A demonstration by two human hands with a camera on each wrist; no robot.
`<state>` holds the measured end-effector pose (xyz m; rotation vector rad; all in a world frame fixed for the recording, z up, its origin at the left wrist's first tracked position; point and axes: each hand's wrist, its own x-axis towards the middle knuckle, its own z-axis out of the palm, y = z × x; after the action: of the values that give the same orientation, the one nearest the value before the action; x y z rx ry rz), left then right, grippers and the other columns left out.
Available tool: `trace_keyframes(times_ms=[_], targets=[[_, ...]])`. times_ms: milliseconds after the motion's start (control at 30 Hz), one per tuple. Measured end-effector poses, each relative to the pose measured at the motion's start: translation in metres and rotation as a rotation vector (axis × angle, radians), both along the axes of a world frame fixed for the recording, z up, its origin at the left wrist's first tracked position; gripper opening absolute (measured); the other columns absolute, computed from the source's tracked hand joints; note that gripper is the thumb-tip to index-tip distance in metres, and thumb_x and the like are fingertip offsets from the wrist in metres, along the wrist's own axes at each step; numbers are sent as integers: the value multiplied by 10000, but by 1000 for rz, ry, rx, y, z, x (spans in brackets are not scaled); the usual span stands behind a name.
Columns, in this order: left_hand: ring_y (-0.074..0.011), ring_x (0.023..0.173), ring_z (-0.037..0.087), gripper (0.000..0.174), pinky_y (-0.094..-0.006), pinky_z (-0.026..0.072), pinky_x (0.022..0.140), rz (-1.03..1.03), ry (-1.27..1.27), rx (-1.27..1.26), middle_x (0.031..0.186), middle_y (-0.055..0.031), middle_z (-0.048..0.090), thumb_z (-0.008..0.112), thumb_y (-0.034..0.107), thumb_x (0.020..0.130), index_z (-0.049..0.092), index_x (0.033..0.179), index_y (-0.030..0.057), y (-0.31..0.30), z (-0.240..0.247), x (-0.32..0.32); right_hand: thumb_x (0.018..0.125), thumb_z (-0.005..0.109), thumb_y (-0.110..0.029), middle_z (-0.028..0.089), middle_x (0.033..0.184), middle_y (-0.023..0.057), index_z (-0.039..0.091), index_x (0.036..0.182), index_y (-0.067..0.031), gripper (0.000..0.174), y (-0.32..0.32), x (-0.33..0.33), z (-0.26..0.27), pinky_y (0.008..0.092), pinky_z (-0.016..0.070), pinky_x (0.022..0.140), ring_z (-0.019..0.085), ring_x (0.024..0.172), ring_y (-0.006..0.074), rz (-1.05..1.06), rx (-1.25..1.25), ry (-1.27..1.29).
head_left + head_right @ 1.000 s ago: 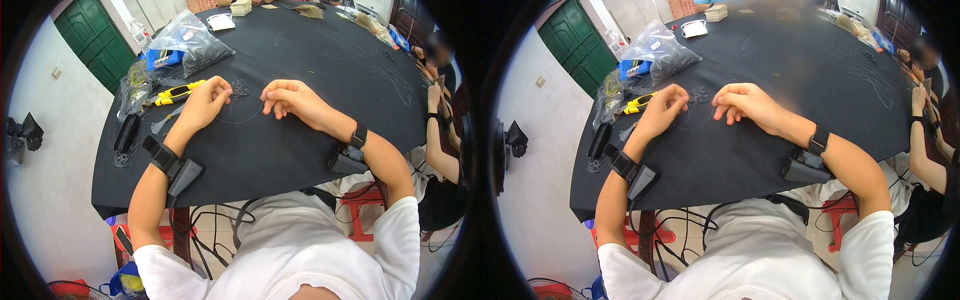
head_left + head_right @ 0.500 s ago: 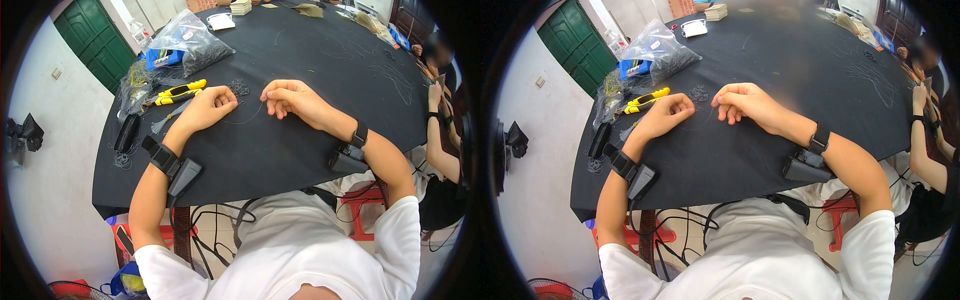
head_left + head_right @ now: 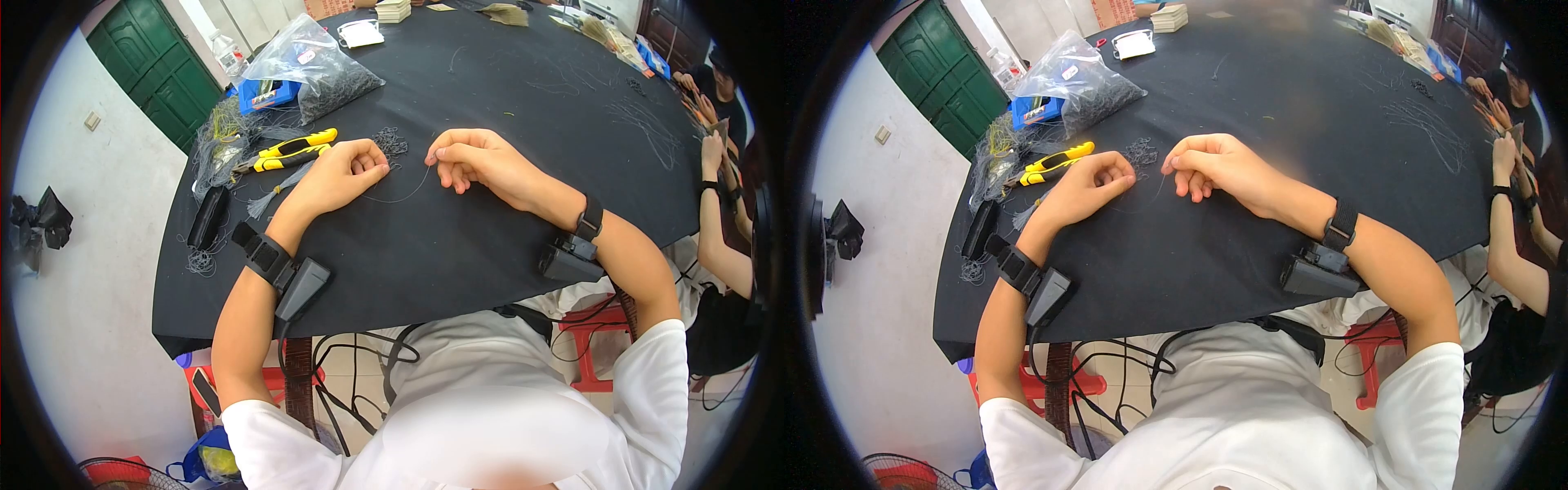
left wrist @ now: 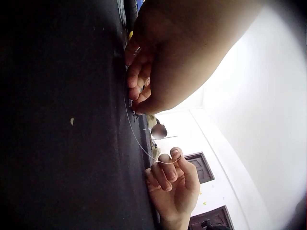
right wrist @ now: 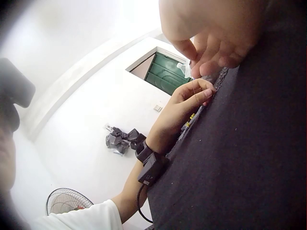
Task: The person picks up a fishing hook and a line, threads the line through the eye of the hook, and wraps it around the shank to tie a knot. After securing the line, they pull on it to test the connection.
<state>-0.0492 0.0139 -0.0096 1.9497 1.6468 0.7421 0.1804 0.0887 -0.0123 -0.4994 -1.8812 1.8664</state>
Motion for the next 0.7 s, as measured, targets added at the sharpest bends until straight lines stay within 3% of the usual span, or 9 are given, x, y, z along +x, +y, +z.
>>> trace_keyframes(times_ms=[700], targets=[[-14,606,388,125,-177,320,548,4,12,-3,662,75,467,606,173,840,603,860,50,0,0,0,892,483,-181,601,695,12,616,889,-49,186,-1,-1,0,164,396,529,527,568,40,0,9,-1]])
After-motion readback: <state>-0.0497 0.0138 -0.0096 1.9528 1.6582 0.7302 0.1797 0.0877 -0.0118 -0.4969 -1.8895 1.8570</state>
